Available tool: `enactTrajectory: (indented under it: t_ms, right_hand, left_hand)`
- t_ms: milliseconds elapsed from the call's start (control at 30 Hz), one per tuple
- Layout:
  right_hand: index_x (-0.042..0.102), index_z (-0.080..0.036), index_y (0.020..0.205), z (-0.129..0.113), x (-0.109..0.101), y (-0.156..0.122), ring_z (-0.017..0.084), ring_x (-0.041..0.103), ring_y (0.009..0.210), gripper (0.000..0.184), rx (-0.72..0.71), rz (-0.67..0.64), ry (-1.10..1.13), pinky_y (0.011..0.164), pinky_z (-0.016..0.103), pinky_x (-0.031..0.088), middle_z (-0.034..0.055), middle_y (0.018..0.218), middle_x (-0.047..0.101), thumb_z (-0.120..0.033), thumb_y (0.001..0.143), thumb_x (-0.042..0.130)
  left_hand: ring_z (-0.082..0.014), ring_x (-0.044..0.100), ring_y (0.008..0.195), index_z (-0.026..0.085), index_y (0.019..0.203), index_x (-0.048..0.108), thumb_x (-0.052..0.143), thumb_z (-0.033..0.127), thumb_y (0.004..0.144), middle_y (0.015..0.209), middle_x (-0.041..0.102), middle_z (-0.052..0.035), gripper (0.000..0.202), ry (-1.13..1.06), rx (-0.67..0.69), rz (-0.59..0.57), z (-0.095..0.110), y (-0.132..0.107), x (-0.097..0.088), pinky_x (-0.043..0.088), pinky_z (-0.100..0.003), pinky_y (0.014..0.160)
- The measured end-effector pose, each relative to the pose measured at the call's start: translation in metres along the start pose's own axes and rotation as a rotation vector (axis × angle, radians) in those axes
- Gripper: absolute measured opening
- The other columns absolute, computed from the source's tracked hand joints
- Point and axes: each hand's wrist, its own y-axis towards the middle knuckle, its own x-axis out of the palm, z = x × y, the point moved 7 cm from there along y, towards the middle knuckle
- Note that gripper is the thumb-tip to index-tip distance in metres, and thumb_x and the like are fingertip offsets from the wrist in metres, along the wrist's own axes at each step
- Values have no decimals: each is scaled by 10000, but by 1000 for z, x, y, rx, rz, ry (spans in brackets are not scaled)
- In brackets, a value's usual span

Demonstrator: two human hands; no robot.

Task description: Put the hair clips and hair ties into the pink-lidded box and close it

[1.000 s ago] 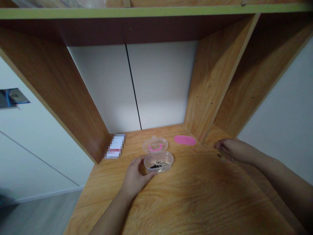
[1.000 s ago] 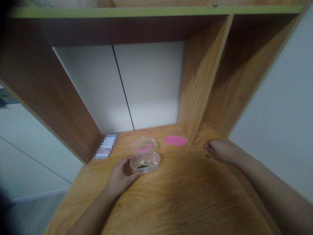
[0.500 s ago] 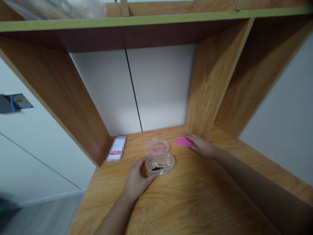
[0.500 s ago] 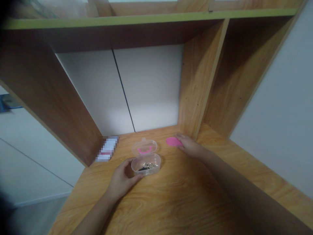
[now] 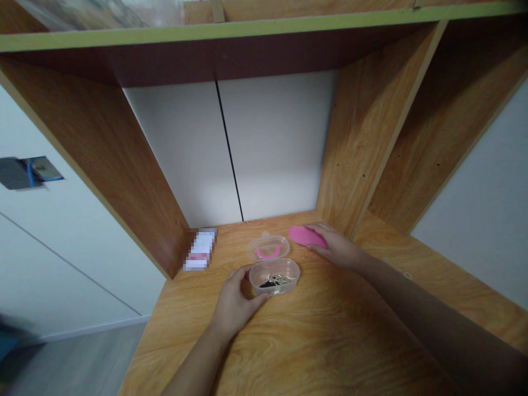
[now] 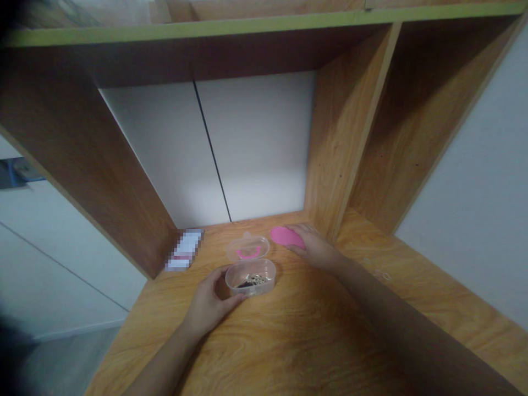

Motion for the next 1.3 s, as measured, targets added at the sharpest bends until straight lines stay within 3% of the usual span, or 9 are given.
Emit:
enactTrajectory:
  t_ms: [233, 400, 533, 833, 1033, 1200, 1300]
  right_hand:
    - [554, -175, 1388, -94, 0, 2, 290, 546, 1271, 615, -118, -83, 122, 1102, 457, 413, 142, 1394, 592, -398, 838, 715]
    - [532, -238, 1422, -134, 15, -3, 260, 499, 1337, 660, -330, -186, 216, 1158, 417, 346, 85, 1440, 574, -376, 815, 754]
    - [511, -223, 1451, -135, 27, -5, 257, 480, 1363, 688, -366, -208, 207, 1188, 419, 298, 92, 1473, 546, -386, 825, 748]
    - [657, -203, 1321, -117, 38, -7, 295, 535, 1309, 644, -277, -264, 159, 1143, 432, 367, 123, 1364, 640, -530, 779, 774]
    - [734, -253, 1209, -111, 46, -9, 293, 550, 1297, 481, -317, -221, 89, 1134, 453, 387, 84, 1360, 648, -535, 820, 741]
    - [723, -246, 1226, -114, 50, -23, 261, 535, 1323, 402, -468, -96, -7, 1152, 450, 386, 96, 1388, 621, -501, 936, 608]
    - [639, -207, 1343, -111, 54, -37, 268, 467, 1392, 449, -518, -17, -59, 1164, 459, 385, 118, 1458, 551, -453, 973, 568]
  left_hand:
    - [-275, 670, 1126, 224, 1227, 637, 833, 237, 690, 1218, 716, -86, 572, -5, 0, -12, -2, 0, 1, 501, -445, 1035]
    - [-283, 690, 1056, 208, 1192, 652, 842, 290, 689, 1156, 735, -92, 544, 19, -5, -8, -4, 0, 2, 531, -443, 970]
    - [-284, 685, 1068, 213, 1192, 653, 844, 280, 683, 1170, 732, -92, 547, 19, 14, 1, 0, 0, 0, 528, -431, 973]
    - [-256, 682, 1104, 236, 1237, 619, 829, 237, 712, 1221, 715, -69, 566, -39, 46, -19, -2, 0, 5, 519, -426, 1016]
    - [-259, 649, 1189, 228, 1393, 466, 830, 312, 742, 1326, 655, -107, 750, -86, 134, -48, 3, -5, -1, 512, -426, 1044]
    - [-258, 640, 1204, 241, 1190, 662, 699, 315, 882, 1296, 676, -104, 319, 15, 196, -80, 6, -6, -6, 505, -423, 1050]
    - [-243, 655, 1169, 239, 1096, 712, 681, 296, 897, 1252, 697, -98, 210, 30, 233, -91, 4, -5, -3, 520, -398, 1021]
